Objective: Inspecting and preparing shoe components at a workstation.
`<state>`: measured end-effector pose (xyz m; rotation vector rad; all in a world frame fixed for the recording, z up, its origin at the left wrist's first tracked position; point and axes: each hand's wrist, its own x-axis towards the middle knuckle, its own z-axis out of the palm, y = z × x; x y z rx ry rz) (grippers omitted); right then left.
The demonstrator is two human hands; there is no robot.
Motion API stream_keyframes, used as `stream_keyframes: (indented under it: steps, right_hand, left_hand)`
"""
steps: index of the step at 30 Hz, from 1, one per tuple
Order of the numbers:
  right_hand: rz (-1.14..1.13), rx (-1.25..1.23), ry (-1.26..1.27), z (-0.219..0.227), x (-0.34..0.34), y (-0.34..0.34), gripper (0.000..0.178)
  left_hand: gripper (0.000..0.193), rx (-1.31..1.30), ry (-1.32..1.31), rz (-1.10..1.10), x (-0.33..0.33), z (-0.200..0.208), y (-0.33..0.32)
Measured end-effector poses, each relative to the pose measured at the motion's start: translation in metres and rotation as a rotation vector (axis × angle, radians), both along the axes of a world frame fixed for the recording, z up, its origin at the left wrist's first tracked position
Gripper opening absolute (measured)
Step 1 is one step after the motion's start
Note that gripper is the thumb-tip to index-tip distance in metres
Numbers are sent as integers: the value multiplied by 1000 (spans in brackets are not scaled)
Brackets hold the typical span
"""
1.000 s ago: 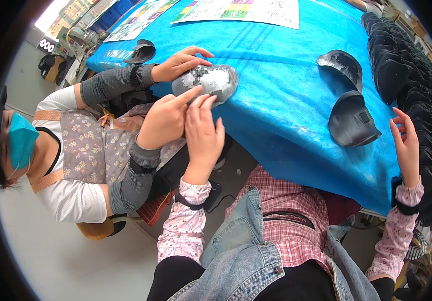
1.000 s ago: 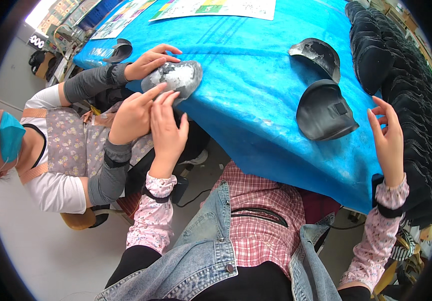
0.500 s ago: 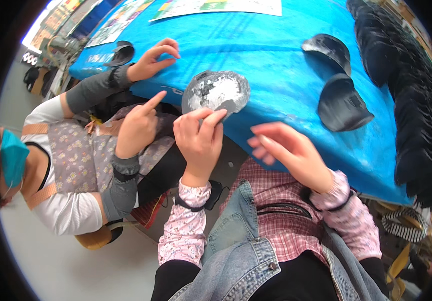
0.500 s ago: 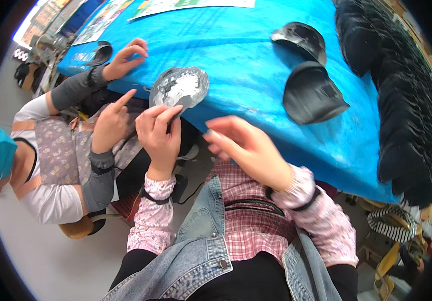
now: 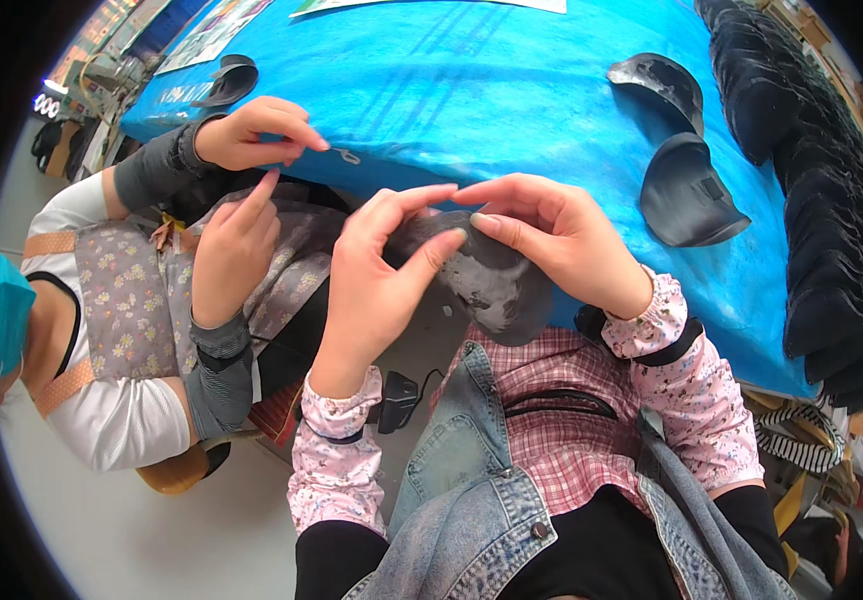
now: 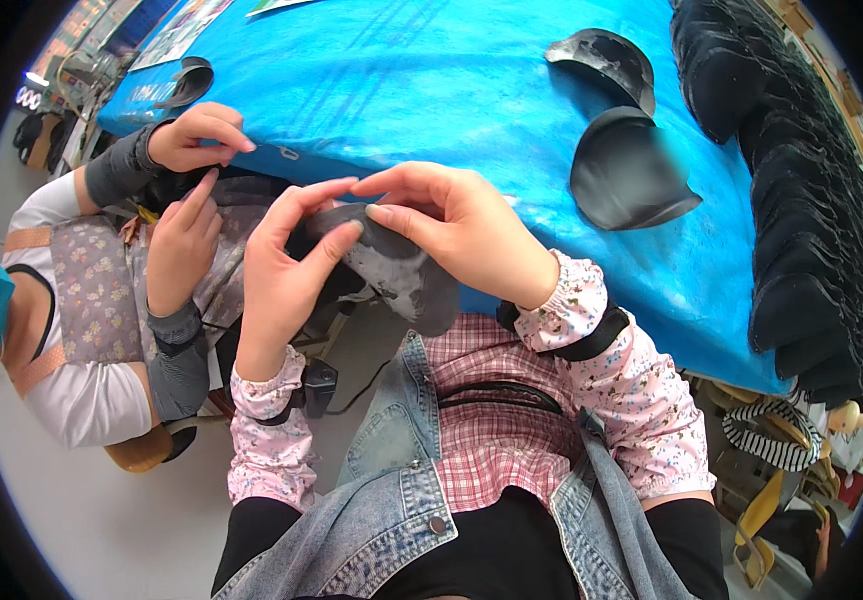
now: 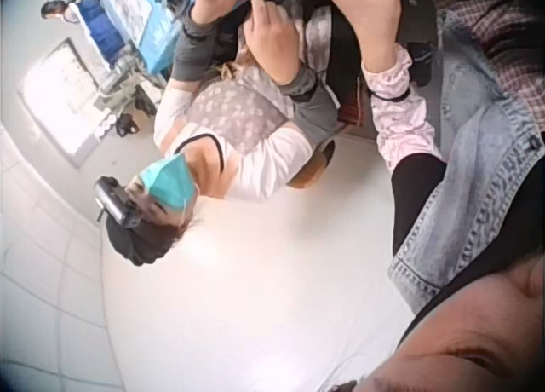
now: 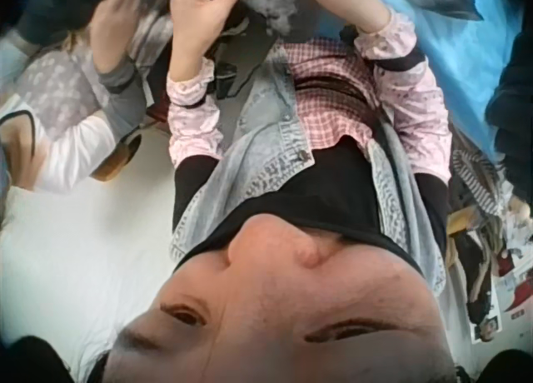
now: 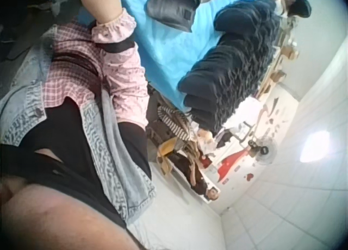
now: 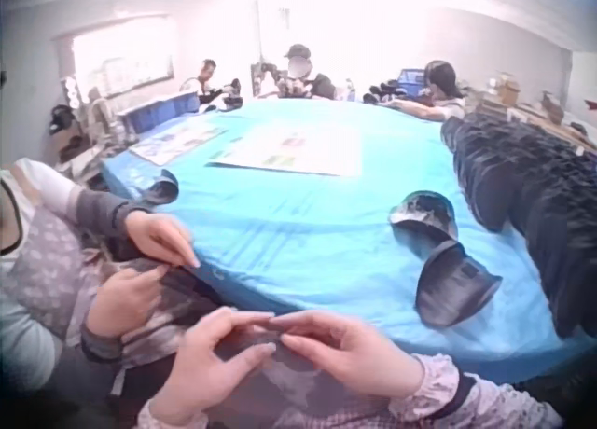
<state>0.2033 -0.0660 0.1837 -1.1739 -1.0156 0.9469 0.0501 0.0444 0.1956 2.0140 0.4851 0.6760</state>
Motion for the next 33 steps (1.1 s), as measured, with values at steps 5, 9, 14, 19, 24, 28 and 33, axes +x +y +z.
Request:
stream_keyframes:
  steps: [5,9,14,19,24,28,33]
  right_hand:
    - [51,-97,-17,-7,2,5,15]
    - [55,-54,-119,3,-3,7,14]
    - [-127,532,-966,4,-4,5,22]
    - [-144,604,-1069,1,-6,5,19]
    - [-213,522,-985,-2,-14,5,17]
    - [-227,469,-929,0,-25,4,15]
    - [-244,343,-721,-1,-32,2,11]
  left_hand:
    - [18,-372,-28,47,-13,-10,3]
    - [10,-139,-216,16,-15,-13,5]
    - [18,235,-301,57,-22,-22,12]
    - [21,139,-365,69,-21,-25,7]
    - [19,83,-248,34,-23,-21,-3]
    - [14,-54,-211,-11,-28,-27,-8]
    - [11,-33,-193,100,-30,-17,-24]
